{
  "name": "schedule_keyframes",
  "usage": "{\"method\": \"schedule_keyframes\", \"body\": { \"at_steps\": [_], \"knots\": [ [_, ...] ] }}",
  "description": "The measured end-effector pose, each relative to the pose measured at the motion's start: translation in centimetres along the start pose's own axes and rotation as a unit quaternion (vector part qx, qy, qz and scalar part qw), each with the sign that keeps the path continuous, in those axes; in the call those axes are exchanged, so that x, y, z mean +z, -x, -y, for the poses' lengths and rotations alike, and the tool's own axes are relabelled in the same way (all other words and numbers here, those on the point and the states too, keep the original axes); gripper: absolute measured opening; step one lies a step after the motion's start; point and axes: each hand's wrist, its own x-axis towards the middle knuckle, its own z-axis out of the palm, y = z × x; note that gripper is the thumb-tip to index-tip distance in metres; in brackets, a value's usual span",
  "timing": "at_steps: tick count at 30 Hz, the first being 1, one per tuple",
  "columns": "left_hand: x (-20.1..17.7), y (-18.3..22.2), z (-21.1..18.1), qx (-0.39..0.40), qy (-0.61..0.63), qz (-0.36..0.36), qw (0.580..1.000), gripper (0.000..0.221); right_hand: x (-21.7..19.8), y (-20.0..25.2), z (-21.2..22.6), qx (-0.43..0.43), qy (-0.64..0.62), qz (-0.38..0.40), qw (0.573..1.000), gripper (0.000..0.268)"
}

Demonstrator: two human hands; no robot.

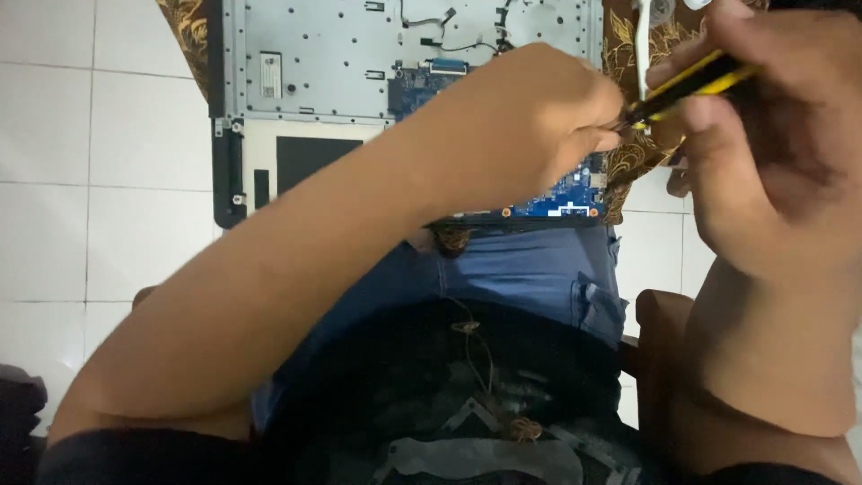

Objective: Reconnecting internal ribbon cables and components to a laptop motherboard during reassembly.

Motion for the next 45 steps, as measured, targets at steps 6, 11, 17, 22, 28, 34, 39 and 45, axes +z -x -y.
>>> {"method": "schedule_keyframes", "body": {
  "at_steps": [6, 11, 17, 22, 28, 34, 39, 45],
  "knots": [
    [0.9, -0.1, 0.3, 0.046, 0.010, -0.082, 0.995, 0.004, 0.6, -0.3, 0.5, 0.054, -0.003, -0.054, 0.997, 0.037],
    [1.8, 0.4, -0.6, 0.035, -0.006, -0.128, 0.991, 0.029, 0.6, 1.6, -0.7, 0.099, 0.038, -0.112, 0.988, 0.041],
    [2.0, 0.2, 0.2, 0.046, -0.026, -0.068, 0.996, 0.022, 0.2, 0.6, -2.0, -0.052, -0.044, -0.010, 0.998, 0.039],
    [0.7, 0.1, -0.9, 0.014, -0.021, 0.003, 1.000, 0.015, -0.6, -0.1, -1.7, -0.039, 0.008, 0.001, 0.999, 0.041],
    [1.9, 0.3, -0.2, 0.042, 0.028, -0.081, 0.995, 0.020, 0.2, 0.1, -0.6, 0.014, 0.014, -0.022, 1.000, 0.035],
    [1.9, 0.7, -0.6, 0.013, 0.010, -0.105, 0.994, 0.022, 0.5, -0.3, -0.1, 0.047, -0.049, -0.036, 0.997, 0.043],
    [0.1, 1.4, -1.7, 0.008, 0.009, -0.093, 0.996, 0.016, 0.4, -0.1, 0.0, 0.011, -0.030, -0.022, 0.999, 0.044],
    [-3.8, 4.8, -2.6, -0.102, -0.164, 0.086, 0.977, 0.055, -6.7, 8.8, -14.3, 0.174, -0.052, -0.146, 0.972, 0.049]
  ]
}}
